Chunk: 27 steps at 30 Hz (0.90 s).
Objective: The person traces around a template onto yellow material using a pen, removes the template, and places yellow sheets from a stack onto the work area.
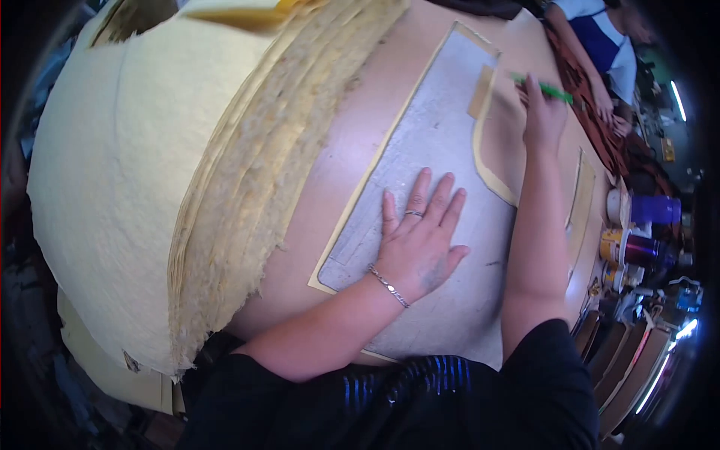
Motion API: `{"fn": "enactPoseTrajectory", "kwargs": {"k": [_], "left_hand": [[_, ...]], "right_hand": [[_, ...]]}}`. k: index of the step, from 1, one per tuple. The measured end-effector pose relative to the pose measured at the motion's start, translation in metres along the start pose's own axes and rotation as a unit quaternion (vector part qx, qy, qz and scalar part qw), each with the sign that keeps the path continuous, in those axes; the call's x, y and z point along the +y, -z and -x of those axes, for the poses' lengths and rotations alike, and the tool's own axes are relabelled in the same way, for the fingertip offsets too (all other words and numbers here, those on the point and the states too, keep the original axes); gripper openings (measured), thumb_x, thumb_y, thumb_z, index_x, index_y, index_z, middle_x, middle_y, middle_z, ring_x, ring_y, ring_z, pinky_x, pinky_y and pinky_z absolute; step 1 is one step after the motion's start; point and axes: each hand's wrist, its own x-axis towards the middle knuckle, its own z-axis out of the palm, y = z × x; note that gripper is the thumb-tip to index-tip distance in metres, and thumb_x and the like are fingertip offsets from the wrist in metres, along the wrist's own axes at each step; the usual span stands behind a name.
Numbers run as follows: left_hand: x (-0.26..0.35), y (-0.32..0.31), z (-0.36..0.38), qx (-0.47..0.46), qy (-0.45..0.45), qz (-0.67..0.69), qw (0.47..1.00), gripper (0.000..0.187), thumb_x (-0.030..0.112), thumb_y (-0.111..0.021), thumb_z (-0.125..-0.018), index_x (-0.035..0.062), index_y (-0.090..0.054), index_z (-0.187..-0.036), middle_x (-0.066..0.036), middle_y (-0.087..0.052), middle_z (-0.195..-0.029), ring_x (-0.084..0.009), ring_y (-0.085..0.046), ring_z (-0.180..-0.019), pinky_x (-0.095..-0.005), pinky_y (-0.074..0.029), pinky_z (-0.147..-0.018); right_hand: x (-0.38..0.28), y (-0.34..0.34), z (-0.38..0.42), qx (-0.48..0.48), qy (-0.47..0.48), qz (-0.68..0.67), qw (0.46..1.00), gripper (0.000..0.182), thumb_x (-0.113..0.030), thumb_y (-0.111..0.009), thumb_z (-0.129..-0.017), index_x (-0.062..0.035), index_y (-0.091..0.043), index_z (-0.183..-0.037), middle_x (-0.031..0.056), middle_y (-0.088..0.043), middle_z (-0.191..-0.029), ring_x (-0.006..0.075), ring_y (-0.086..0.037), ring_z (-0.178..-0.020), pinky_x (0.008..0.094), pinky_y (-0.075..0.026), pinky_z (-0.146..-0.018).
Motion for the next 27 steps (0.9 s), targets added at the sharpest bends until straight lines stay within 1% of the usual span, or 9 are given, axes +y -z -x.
{"fn": "enactPoseTrajectory", "kwargs": {"k": [4, 5, 6, 7, 10, 12, 17, 21, 27], "left_hand": [[0.004, 0.0, -0.003, -0.027, -0.004, -0.034, 0.999, 0.066, 0.042, -0.055, -0.072, 0.0124, -0.032, -0.126, -0.007, -0.02, -0.135, -0.0292, -0.011, -0.126, -0.0633, -0.014, -0.09], [0.006, 0.0, -0.003, -0.038, -0.005, -0.058, 0.998, 0.067, 0.044, -0.053, -0.073, 0.0122, -0.03, -0.127, -0.008, -0.02, -0.135, -0.0304, -0.011, -0.126, -0.0641, -0.013, -0.09], [0.007, 0.001, -0.004, -0.043, -0.006, -0.065, 0.997, 0.067, 0.045, -0.052, -0.073, 0.0121, -0.03, -0.127, -0.008, -0.02, -0.135, -0.0305, -0.01, -0.126, -0.0643, -0.014, -0.089], [0.008, 0.002, -0.005, -0.047, -0.007, -0.075, 0.996, 0.066, 0.045, -0.052, -0.073, 0.012, -0.03, -0.127, -0.008, -0.019, -0.135, -0.0305, -0.01, -0.126, -0.0644, -0.014, -0.089], [0.016, 0.005, -0.01, -0.061, 0.006, -0.101, 0.993, 0.065, 0.046, -0.051, -0.075, 0.0108, -0.032, -0.126, -0.01, -0.02, -0.135, -0.0321, -0.012, -0.126, -0.0648, -0.014, -0.089], [0.026, 0.007, -0.02, -0.068, 0.039, -0.095, 0.992, 0.063, 0.046, -0.05, -0.076, 0.0102, -0.032, -0.126, -0.012, -0.021, -0.134, -0.0328, -0.013, -0.125, -0.0634, -0.015, -0.09], [0.028, -0.001, -0.125, 0.011, -0.077, -0.074, 0.994, 0.059, 0.044, -0.046, -0.079, 0.0092, -0.033, -0.125, -0.011, -0.026, -0.133, -0.03, -0.016, -0.125, -0.057, -0.019, -0.094], [0.015, -0.01, -0.226, -0.005, -0.049, -0.134, 0.99, 0.055, 0.046, -0.039, -0.082, 0.0109, -0.034, -0.125, -0.005, -0.027, -0.133, -0.0265, -0.017, -0.126, -0.0565, -0.016, -0.096], [-0.016, -0.016, -0.257, 0.008, 0.019, -0.138, 0.99, 0.05, 0.045, -0.034, -0.083, 0.0173, -0.036, -0.124, -0.001, -0.026, -0.134, -0.023, -0.017, -0.126, -0.0547, -0.011, -0.098]], "right_hand": [[-0.007, 0.061, 0.084, 0.072, -0.099, 0.012, 0.992, 0.017, -0.016, -0.058, -0.079, -0.0007, -0.051, -0.076, 0.0054, -0.056, -0.068, 0.0086, -0.052, -0.061, 0.0202, -0.039, -0.054], [0.007, 0.07, 0.097, 0.079, -0.104, 0.006, 0.991, 0.016, -0.015, -0.058, -0.079, -0.0017, -0.049, -0.074, 0.005, -0.055, -0.066, 0.0078, -0.05, -0.058, 0.0196, -0.039, -0.052], [0.009, 0.069, 0.105, 0.107, -0.096, 0.014, 0.99, 0.018, -0.018, -0.058, -0.079, -0.0014, -0.051, -0.079, 0.0058, -0.055, -0.065, 0.0082, -0.05, -0.056, 0.0196, -0.039, -0.053], [0.007, 0.067, 0.104, 0.13, -0.086, -0.053, 0.986, 0.018, -0.017, -0.059, -0.079, -0.0021, -0.048, -0.078, 0.0047, -0.054, -0.064, 0.0073, -0.049, -0.056, 0.0187, -0.039, -0.051], [0.015, 0.065, 0.102, 0.099, -0.064, -0.039, 0.992, 0.02, -0.017, -0.059, -0.079, -0.0031, -0.046, -0.077, 0.0035, -0.053, -0.063, 0.0073, -0.05, -0.055, 0.018, -0.04, -0.05], [0.011, 0.064, 0.102, 0.119, -0.08, -0.077, 0.987, 0.02, -0.017, -0.06, -0.079, -0.0035, -0.045, -0.076, 0.0029, -0.053, -0.062, 0.007, -0.05, -0.054, 0.0176, -0.04, -0.05], [0.009, 0.066, 0.102, 0.106, -0.11, -0.095, 0.984, 0.02, -0.017, -0.06, -0.078, -0.0047, -0.044, -0.076, 0.0022, -0.052, -0.062, 0.0062, -0.05, -0.054, 0.0174, -0.041, -0.051], [0.014, 0.069, 0.101, 0.102, -0.121, -0.095, 0.983, 0.02, -0.017, -0.06, -0.078, -0.0048, -0.043, -0.076, 0.0026, -0.052, -0.063, 0.0064, -0.05, -0.055, 0.0174, -0.041, -0.051], [0.007, 0.069, 0.102, 0.097, -0.14, -0.123, 0.978, 0.018, -0.012, -0.06, -0.078, -0.0014, -0.045, -0.075, 0.0043, -0.053, -0.065, 0.0077, -0.05, -0.059, 0.0199, -0.041, -0.055]]}}
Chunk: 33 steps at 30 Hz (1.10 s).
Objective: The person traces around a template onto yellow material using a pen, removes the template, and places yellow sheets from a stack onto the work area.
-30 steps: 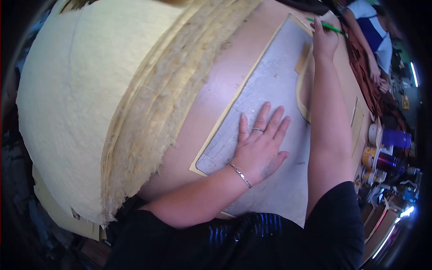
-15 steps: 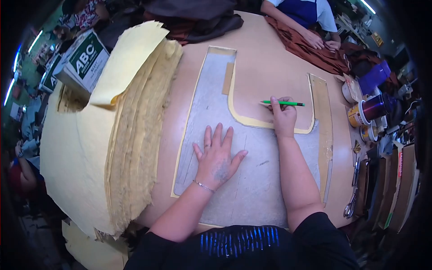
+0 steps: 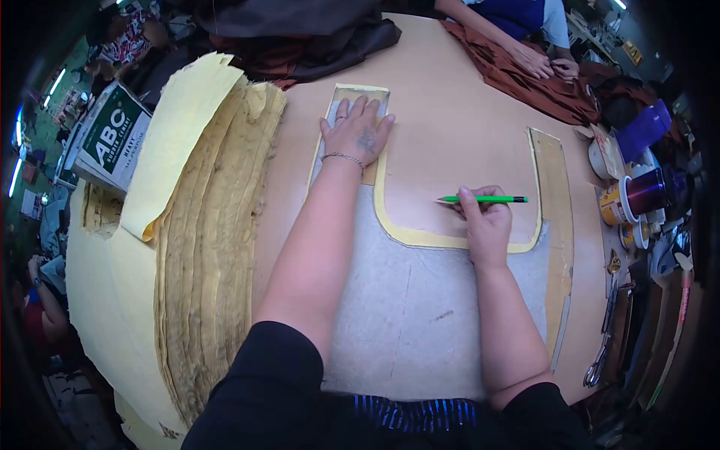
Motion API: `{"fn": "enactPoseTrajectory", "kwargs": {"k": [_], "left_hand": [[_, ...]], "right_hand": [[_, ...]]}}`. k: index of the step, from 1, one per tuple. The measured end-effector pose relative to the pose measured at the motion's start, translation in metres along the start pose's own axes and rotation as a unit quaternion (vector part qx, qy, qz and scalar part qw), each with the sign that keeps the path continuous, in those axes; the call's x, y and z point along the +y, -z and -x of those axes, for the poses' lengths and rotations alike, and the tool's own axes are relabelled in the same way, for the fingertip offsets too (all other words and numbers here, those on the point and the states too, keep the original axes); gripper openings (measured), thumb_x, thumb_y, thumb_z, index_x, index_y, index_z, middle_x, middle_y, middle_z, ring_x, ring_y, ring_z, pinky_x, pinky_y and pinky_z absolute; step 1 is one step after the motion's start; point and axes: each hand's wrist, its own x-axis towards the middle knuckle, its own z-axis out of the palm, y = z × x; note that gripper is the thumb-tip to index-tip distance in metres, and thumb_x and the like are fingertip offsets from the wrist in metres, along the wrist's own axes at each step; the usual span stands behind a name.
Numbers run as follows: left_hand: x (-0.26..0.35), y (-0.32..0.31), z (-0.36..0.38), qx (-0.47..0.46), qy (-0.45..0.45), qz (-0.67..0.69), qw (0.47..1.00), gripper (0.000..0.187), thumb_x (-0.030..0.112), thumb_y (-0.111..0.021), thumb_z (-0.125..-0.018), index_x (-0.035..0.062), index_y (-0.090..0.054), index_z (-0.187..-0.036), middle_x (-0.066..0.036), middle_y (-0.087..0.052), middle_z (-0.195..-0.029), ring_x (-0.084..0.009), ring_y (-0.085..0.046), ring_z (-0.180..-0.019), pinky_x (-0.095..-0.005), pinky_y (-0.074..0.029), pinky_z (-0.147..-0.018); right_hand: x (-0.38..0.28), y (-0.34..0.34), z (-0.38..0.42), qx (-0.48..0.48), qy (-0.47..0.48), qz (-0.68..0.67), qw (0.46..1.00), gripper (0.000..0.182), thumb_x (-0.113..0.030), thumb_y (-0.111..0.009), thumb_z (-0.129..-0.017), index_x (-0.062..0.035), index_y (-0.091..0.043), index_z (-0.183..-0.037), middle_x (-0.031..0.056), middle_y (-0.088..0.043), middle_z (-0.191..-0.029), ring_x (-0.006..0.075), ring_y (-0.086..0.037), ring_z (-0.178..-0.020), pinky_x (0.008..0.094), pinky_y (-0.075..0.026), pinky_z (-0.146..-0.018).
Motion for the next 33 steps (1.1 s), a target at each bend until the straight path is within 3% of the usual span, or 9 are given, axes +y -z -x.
{"fn": "enactPoseTrajectory", "kwargs": {"k": [3, 6, 8, 10, 17, 21, 27, 31, 33], "left_hand": [[-0.003, -0.003, 0.001, 0.011, 0.002, 0.021, 1.0, 0.048, 0.043, -0.034, -0.083, 0.0176, -0.037, -0.124, -0.001, -0.026, -0.134, -0.0226, -0.017, -0.126, -0.0552, -0.01, -0.098], [-0.005, -0.006, -0.003, 0.017, 0.006, 0.005, 1.0, 0.048, 0.045, -0.032, -0.083, 0.02, -0.035, -0.124, 0.0, -0.026, -0.134, -0.0218, -0.019, -0.125, -0.0559, -0.013, -0.097], [-0.005, -0.009, -0.003, 0.021, 0.008, 0.003, 1.0, 0.048, 0.046, -0.031, -0.083, 0.0211, -0.035, -0.124, 0.001, -0.026, -0.134, -0.0215, -0.019, -0.125, -0.0562, -0.014, -0.096], [-0.007, -0.01, -0.003, 0.031, 0.005, 0.013, 0.999, 0.048, 0.046, -0.032, -0.083, 0.0207, -0.036, -0.123, 0.001, -0.026, -0.134, -0.0217, -0.02, -0.125, -0.0564, -0.014, -0.096], [-0.007, -0.011, -0.004, 0.05, 0.006, 0.037, 0.998, 0.045, 0.04, -0.034, -0.083, 0.0193, -0.035, -0.123, 0.001, -0.029, -0.131, -0.0232, -0.021, -0.124, -0.057, -0.014, -0.096], [-0.009, -0.013, -0.005, 0.05, 0.011, 0.034, 0.998, 0.045, 0.038, -0.033, -0.083, 0.0192, -0.033, -0.125, 0.001, -0.029, -0.132, -0.0238, -0.021, -0.124, -0.0571, -0.014, -0.096], [-0.007, -0.012, -0.005, 0.047, 0.005, 0.038, 0.998, 0.046, 0.042, -0.033, -0.084, 0.019, -0.035, -0.123, 0.0, -0.028, -0.132, -0.0238, -0.021, -0.124, -0.0569, -0.014, -0.096], [-0.006, -0.011, -0.006, 0.036, 0.015, 0.017, 0.999, 0.045, 0.043, -0.033, -0.084, 0.0196, -0.037, -0.122, 0.0, -0.029, -0.132, -0.0238, -0.02, -0.124, -0.0571, -0.014, -0.096], [-0.003, -0.012, -0.006, 0.039, 0.018, 0.026, 0.999, 0.045, 0.043, -0.033, -0.083, 0.0203, -0.038, -0.122, 0.001, -0.029, -0.132, -0.0238, -0.02, -0.124, -0.0574, -0.014, -0.096]], "right_hand": [[-0.005, -0.006, -0.006, 0.005, -0.019, 0.015, 1.0, 0.016, -0.009, -0.061, -0.077, -0.0012, -0.046, -0.076, 0.0056, -0.054, -0.069, 0.0082, -0.051, -0.061, 0.0206, -0.042, -0.057], [-0.016, -0.035, -0.043, -0.039, -0.032, -0.011, 0.999, 0.018, -0.011, -0.058, -0.078, -0.0009, -0.046, -0.087, 0.0052, -0.055, -0.071, 0.0098, -0.051, -0.062, 0.0207, -0.042, -0.057], [-0.014, -0.062, -0.087, -0.121, 0.045, 0.019, 0.991, 0.02, -0.012, -0.057, -0.079, -0.0008, -0.045, -0.091, 0.0061, -0.055, -0.074, 0.0103, -0.051, -0.062, 0.0208, -0.042, -0.056], [-0.011, -0.099, -0.129, -0.158, 0.041, -0.002, 0.987, 0.023, -0.012, -0.058, -0.078, 0.0004, -0.045, -0.092, 0.0078, -0.056, -0.075, 0.011, -0.053, -0.062, 0.0214, -0.043, -0.055], [0.023, -0.189, -0.204, -0.171, 0.116, 0.1, 0.973, 0.026, -0.012, -0.062, -0.075, 0.0026, -0.047, -0.09, 0.0107, -0.056, -0.072, 0.016, -0.059, -0.065, 0.0255, -0.048, -0.056], [0.029, -0.196, -0.21, -0.194, 0.124, 0.154, 0.961, 0.025, -0.012, -0.062, -0.074, 0.0019, -0.049, -0.091, 0.0109, -0.057, -0.073, 0.0162, -0.058, -0.064, 0.0264, -0.048, -0.057], [0.019, -0.174, -0.205, -0.19, 0.236, 0.271, 0.914, 0.022, -0.012, -0.061, -0.074, -0.0007, -0.049, -0.089, 0.0081, -0.057, -0.074, 0.0164, -0.057, -0.065, 0.0286, -0.047, -0.057], [0.02, -0.14, -0.215, -0.218, 0.1, 0.163, 0.957, 0.02, -0.009, -0.059, -0.075, -0.0015, -0.048, -0.09, 0.0079, -0.057, -0.076, 0.0162, -0.058, -0.066, 0.0293, -0.049, -0.059], [0.016, -0.155, -0.205, -0.196, 0.126, 0.205, 0.951, 0.02, -0.009, -0.058, -0.076, -0.001, -0.047, -0.091, 0.0097, -0.058, -0.078, 0.0183, -0.059, -0.07, 0.0298, -0.049, -0.062]]}}
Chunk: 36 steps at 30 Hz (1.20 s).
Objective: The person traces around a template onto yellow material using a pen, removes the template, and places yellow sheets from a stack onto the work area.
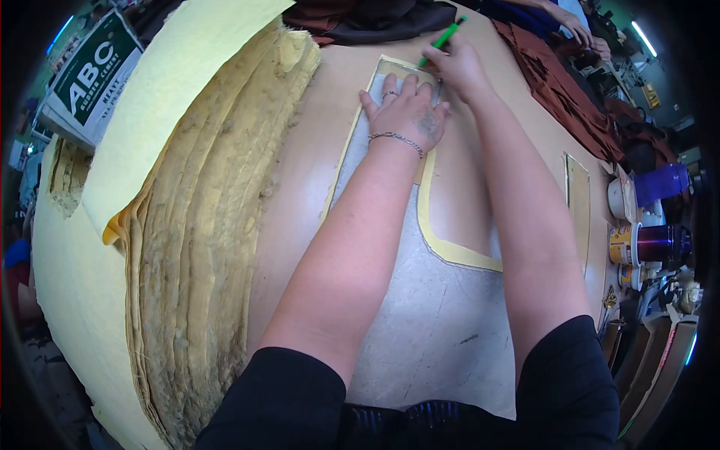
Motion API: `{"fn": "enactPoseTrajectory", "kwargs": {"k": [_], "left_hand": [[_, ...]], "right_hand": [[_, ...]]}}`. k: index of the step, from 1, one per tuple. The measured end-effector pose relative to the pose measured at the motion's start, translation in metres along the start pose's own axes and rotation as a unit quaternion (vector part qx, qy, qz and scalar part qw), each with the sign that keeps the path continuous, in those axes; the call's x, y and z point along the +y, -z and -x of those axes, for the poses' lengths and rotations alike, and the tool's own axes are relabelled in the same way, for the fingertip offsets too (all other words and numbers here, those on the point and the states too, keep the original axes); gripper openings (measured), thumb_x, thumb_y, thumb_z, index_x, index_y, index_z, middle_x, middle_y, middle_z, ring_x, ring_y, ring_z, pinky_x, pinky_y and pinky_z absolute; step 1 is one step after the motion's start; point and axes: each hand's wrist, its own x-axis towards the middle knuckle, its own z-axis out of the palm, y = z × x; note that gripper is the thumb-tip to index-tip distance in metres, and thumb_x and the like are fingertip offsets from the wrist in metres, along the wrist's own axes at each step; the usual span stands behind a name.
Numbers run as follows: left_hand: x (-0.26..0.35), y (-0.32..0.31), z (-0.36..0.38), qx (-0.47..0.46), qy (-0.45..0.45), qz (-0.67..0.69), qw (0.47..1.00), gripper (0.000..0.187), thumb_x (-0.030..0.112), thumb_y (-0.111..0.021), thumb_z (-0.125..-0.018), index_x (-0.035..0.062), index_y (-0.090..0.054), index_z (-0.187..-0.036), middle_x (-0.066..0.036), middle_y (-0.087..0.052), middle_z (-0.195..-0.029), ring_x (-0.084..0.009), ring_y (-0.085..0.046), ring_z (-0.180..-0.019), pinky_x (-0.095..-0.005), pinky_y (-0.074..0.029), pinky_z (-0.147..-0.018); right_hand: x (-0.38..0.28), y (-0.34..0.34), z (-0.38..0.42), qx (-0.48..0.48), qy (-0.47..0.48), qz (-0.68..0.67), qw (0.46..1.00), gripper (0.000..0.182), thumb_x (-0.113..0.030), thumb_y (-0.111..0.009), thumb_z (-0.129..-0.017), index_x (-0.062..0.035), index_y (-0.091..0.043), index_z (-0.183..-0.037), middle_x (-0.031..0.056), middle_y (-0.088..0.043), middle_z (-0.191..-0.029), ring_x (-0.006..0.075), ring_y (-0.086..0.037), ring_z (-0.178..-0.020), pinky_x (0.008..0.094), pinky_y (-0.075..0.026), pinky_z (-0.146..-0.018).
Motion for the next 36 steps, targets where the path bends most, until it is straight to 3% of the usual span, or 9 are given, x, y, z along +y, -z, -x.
{"fn": "enactPoseTrajectory", "kwargs": {"k": [3, 6, 10, 13, 16, 21, 25, 28, 36], "left_hand": [[-0.003, 0.0, -0.001, 0.015, -0.001, 0.025, 1.0, 0.043, 0.043, -0.033, -0.084, 0.0215, -0.04, -0.12, 0.001, -0.029, -0.131, -0.0235, -0.02, -0.124, -0.0582, -0.013, -0.095], [-0.004, 0.0, -0.001, -0.005, -0.008, 0.006, 1.0, 0.042, 0.042, -0.033, -0.084, 0.0216, -0.04, -0.12, 0.001, -0.029, -0.132, -0.0229, -0.02, -0.124, -0.0587, -0.013, -0.095], [-0.002, -0.002, 0.0, 0.0, 0.003, 0.004, 1.0, 0.04, 0.038, -0.033, -0.085, 0.022, -0.039, -0.121, 0.001, -0.028, -0.132, -0.0222, -0.02, -0.124, -0.0588, -0.013, -0.095], [-0.005, -0.002, -0.002, 0.005, -0.006, 0.01, 1.0, 0.038, 0.033, -0.035, -0.085, 0.0228, -0.041, -0.12, 0.002, -0.029, -0.133, -0.0219, -0.02, -0.124, -0.0594, -0.013, -0.095], [-0.01, -0.001, -0.001, 0.002, -0.004, 0.026, 1.0, 0.035, 0.028, -0.038, -0.084, 0.024, -0.044, -0.118, 0.002, -0.03, -0.132, -0.0233, -0.019, -0.124, -0.0603, -0.01, -0.095], [-0.01, 0.003, -0.003, 0.008, 0.013, 0.041, 0.999, 0.031, 0.026, -0.042, -0.082, 0.0286, -0.049, -0.113, 0.0, -0.031, -0.131, -0.026, -0.018, -0.124, -0.0626, -0.006, -0.094], [-0.011, 0.001, -0.005, 0.008, 0.015, 0.046, 0.999, 0.031, 0.028, -0.043, -0.082, 0.0314, -0.05, -0.112, 0.002, -0.03, -0.132, -0.0248, -0.016, -0.125, -0.0627, -0.004, -0.094], [-0.012, 0.002, -0.006, 0.0, 0.023, 0.049, 0.999, 0.031, 0.029, -0.043, -0.082, 0.032, -0.049, -0.113, 0.003, -0.03, -0.132, -0.0236, -0.015, -0.125, -0.0623, -0.003, -0.094], [-0.012, 0.0, -0.006, 0.0, 0.023, 0.049, 0.999, 0.032, 0.031, -0.043, -0.082, 0.0327, -0.048, -0.114, 0.004, -0.029, -0.132, -0.0222, -0.015, -0.125, -0.0612, -0.003, -0.095]], "right_hand": [[-0.001, -0.023, -0.006, 0.027, 0.061, 0.083, 0.994, 0.022, -0.012, -0.059, -0.075, -0.0012, -0.048, -0.091, 0.0095, -0.057, -0.077, 0.0187, -0.058, -0.07, 0.0326, -0.048, -0.062], [-0.008, 0.002, 0.007, -0.011, -0.025, -0.02, 0.999, 0.02, -0.011, -0.058, -0.076, -0.0019, -0.048, -0.091, 0.0088, -0.056, -0.076, 0.0173, -0.057, -0.069, 0.031, -0.048, -0.061], [0.003, 0.051, 0.027, 0.014, -0.019, 0.087, 0.996, 0.019, -0.008, -0.057, -0.076, 0.0013, -0.047, -0.089, 0.0081, -0.055, -0.076, 0.0143, -0.056, -0.063, 0.0262, -0.048, -0.057], [0.018, 0.034, 0.054, 0.173, -0.047, -0.162, 0.97, 0.02, -0.008, -0.058, -0.076, 0.0021, -0.047, -0.088, 0.0081, -0.055, -0.075, 0.0134, -0.055, -0.061, 0.0259, -0.047, -0.056], [0.021, 0.021, 0.062, 0.199, -0.025, -0.17, 0.965, 0.019, -0.008, -0.059, -0.075, 0.0014, -0.047, -0.088, 0.0082, -0.056, -0.074, 0.0131, -0.055, -0.062, 0.0259, -0.047, -0.058], [0.013, 0.01, 0.072, 0.181, 0.067, 0.0, 0.981, 0.014, -0.009, -0.058, -0.076, -0.0012, -0.05, -0.084, 0.0107, -0.058, -0.074, 0.0183, -0.058, -0.066, 0.0273, -0.045, -0.063], [-0.023, 0.008, 0.105, 0.124, 0.034, 0.086, 0.988, 0.01, -0.008, -0.056, -0.075, -0.0033, -0.05, -0.082, 0.0155, -0.056, -0.077, 0.0251, -0.057, -0.069, 0.0306, -0.045, -0.063], [-0.03, 0.004, 0.138, 0.093, 0.111, 0.139, 0.98, 0.01, -0.005, -0.055, -0.074, -0.0031, -0.049, -0.081, 0.0139, -0.054, -0.077, 0.0271, -0.055, -0.071, 0.034, -0.044, -0.062], [-0.07, 0.015, 0.23, -0.047, 0.184, 0.127, 0.974, 0.014, 0.002, -0.058, -0.069, -0.0028, -0.05, -0.08, 0.0117, -0.054, -0.077, 0.0259, -0.055, -0.072, 0.0306, -0.044, -0.062]]}}
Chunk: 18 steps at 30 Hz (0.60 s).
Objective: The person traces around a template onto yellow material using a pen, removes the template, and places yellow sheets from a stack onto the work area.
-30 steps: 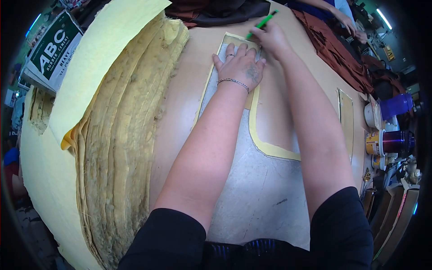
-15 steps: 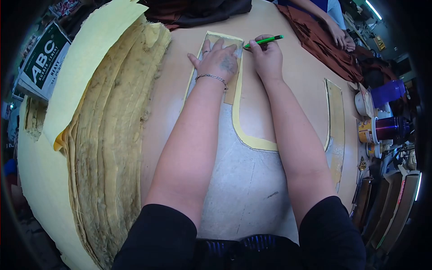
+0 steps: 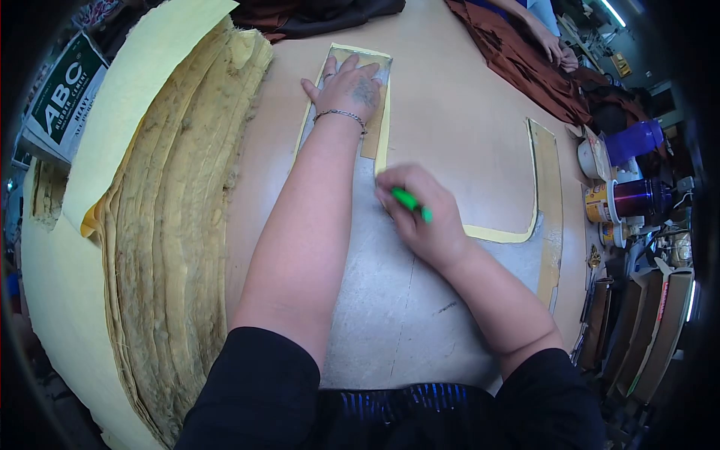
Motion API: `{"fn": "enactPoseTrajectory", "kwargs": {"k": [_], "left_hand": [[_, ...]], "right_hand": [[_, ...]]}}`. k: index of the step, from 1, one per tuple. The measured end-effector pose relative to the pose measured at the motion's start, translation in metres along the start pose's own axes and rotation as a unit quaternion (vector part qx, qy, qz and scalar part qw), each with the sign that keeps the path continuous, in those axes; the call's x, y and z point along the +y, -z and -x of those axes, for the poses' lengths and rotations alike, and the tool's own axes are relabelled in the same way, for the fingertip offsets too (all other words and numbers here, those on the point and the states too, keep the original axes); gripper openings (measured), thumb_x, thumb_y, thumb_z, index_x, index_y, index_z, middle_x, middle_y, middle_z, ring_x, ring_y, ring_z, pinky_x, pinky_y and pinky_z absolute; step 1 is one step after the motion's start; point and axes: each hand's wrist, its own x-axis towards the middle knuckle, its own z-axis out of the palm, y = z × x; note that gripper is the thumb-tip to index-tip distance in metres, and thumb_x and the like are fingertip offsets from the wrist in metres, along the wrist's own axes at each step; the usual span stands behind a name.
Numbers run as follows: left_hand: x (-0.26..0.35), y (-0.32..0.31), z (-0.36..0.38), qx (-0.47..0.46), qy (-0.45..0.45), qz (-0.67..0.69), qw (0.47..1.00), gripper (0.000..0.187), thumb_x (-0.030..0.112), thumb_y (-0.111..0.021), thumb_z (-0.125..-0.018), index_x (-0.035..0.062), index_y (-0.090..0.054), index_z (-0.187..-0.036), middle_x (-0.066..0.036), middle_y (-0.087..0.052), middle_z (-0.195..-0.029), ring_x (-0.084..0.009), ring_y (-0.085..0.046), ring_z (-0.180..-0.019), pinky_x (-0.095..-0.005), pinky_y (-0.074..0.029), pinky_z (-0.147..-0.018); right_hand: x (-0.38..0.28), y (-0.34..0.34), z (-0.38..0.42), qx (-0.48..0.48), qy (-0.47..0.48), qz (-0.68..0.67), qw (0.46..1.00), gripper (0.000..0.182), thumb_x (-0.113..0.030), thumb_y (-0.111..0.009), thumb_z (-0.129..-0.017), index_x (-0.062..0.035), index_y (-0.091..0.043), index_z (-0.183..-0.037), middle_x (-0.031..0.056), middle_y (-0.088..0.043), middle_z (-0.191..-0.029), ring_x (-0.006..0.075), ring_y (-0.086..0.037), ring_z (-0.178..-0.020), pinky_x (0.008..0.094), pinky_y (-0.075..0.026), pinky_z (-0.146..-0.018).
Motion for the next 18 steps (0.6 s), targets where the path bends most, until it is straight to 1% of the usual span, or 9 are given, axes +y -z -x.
{"fn": "enactPoseTrajectory", "kwargs": {"k": [1, 4, 6, 7, 9, 11, 13, 15, 18], "left_hand": [[0.0, -0.001, 0.0, 0.0, 0.0, 0.0, 1.0, 0.032, 0.031, -0.043, -0.082, 0.0327, -0.048, -0.114, 0.004, -0.029, -0.132, -0.0222, -0.015, -0.125, -0.0611, -0.003, -0.095], [-0.001, 0.0, 0.0, -0.002, 0.0, -0.008, 1.0, 0.032, 0.031, -0.042, -0.083, 0.0324, -0.047, -0.115, 0.004, -0.029, -0.132, -0.0221, -0.015, -0.125, -0.0608, -0.003, -0.095], [0.001, 0.002, 0.002, -0.005, -0.001, -0.014, 1.0, 0.032, 0.032, -0.041, -0.083, 0.0321, -0.047, -0.115, 0.004, -0.029, -0.132, -0.022, -0.015, -0.125, -0.0605, -0.004, -0.095], [0.003, 0.001, 0.003, -0.007, -0.001, -0.014, 1.0, 0.032, 0.032, -0.041, -0.083, 0.032, -0.047, -0.115, 0.004, -0.028, -0.132, -0.0221, -0.015, -0.125, -0.0605, -0.004, -0.095], [0.003, 0.002, 0.002, -0.003, -0.002, -0.016, 1.0, 0.032, 0.032, -0.04, -0.084, 0.0319, -0.047, -0.115, 0.004, -0.028, -0.133, -0.0221, -0.015, -0.125, -0.0604, -0.004, -0.095], [0.002, 0.002, 0.0, -0.003, -0.004, -0.01, 1.0, 0.032, 0.032, -0.041, -0.083, 0.0316, -0.047, -0.115, 0.004, -0.028, -0.133, -0.0225, -0.016, -0.125, -0.0606, -0.004, -0.095], [0.0, 0.002, 0.0, -0.008, -0.003, -0.026, 1.0, 0.033, 0.033, -0.04, -0.083, 0.0322, -0.045, -0.116, 0.005, -0.027, -0.133, -0.0221, -0.017, -0.125, -0.0616, -0.007, -0.094], [0.002, 0.002, 0.0, -0.015, -0.002, -0.057, 0.998, 0.035, 0.036, -0.039, -0.083, 0.0337, -0.042, -0.119, 0.005, -0.027, -0.133, -0.0211, -0.019, -0.125, -0.0632, -0.014, -0.093], [0.001, 0.0, -0.001, -0.006, -0.004, -0.064, 0.998, 0.036, 0.036, -0.039, -0.083, 0.0338, -0.042, -0.119, 0.005, -0.027, -0.133, -0.0203, -0.019, -0.124, -0.0632, -0.013, -0.093]], "right_hand": [[-0.006, 0.005, 0.007, -0.017, 0.013, 0.0, 1.0, 0.013, 0.002, -0.059, -0.071, -0.0019, -0.051, -0.08, 0.0114, -0.055, -0.077, 0.0244, -0.056, -0.071, 0.0282, -0.045, -0.063], [-0.011, 0.029, 0.021, -0.105, 0.006, -0.033, 0.994, 0.016, 0.0, -0.057, -0.069, -0.0047, -0.048, -0.081, 0.0107, -0.052, -0.077, 0.0274, -0.054, -0.073, 0.0337, -0.044, -0.065], [-0.005, 0.044, 0.007, -0.154, -0.11, -0.073, 0.979, 0.009, -0.004, -0.055, -0.075, -0.003, -0.049, -0.081, 0.01, -0.053, -0.076, 0.0238, -0.055, -0.072, 0.0309, -0.044, -0.067], [0.004, 0.048, -0.008, -0.147, -0.145, -0.082, 0.975, 0.011, -0.006, -0.053, -0.078, -0.0018, -0.047, -0.086, 0.008, -0.054, -0.077, 0.0177, -0.055, -0.073, 0.0285, -0.044, -0.067], [0.039, 0.029, -0.034, 0.038, -0.204, -0.234, 0.95, 0.014, -0.007, -0.052, -0.079, -0.0008, -0.046, -0.089, 0.0065, -0.054, -0.079, 0.0138, -0.055, -0.072, 0.0268, -0.044, -0.065], [0.072, 0.012, -0.066, 0.146, -0.244, -0.285, 0.916, 0.015, -0.009, -0.052, -0.081, -0.0004, -0.045, -0.091, 0.006, -0.054, -0.08, 0.0128, -0.055, -0.07, 0.0258, -0.045, -0.062], [0.106, -0.007, -0.087, 0.239, -0.224, -0.252, 0.911, 0.015, -0.01, -0.054, -0.079, 0.0, -0.047, -0.089, 0.0069, -0.055, -0.077, 0.014, -0.056, -0.067, 0.0265, -0.045, -0.061], [0.125, -0.012, -0.107, 0.241, -0.201, -0.183, 0.932, 0.015, -0.01, -0.055, -0.078, 0.0002, -0.048, -0.087, 0.0077, -0.056, -0.075, 0.0148, -0.056, -0.066, 0.0269, -0.045, -0.061], [0.135, -0.022, -0.117, 0.244, -0.175, -0.128, 0.945, 0.013, -0.01, -0.056, -0.077, -0.0003, -0.05, -0.084, 0.0088, -0.058, -0.072, 0.0159, -0.057, -0.066, 0.0274, -0.045, -0.062]]}}
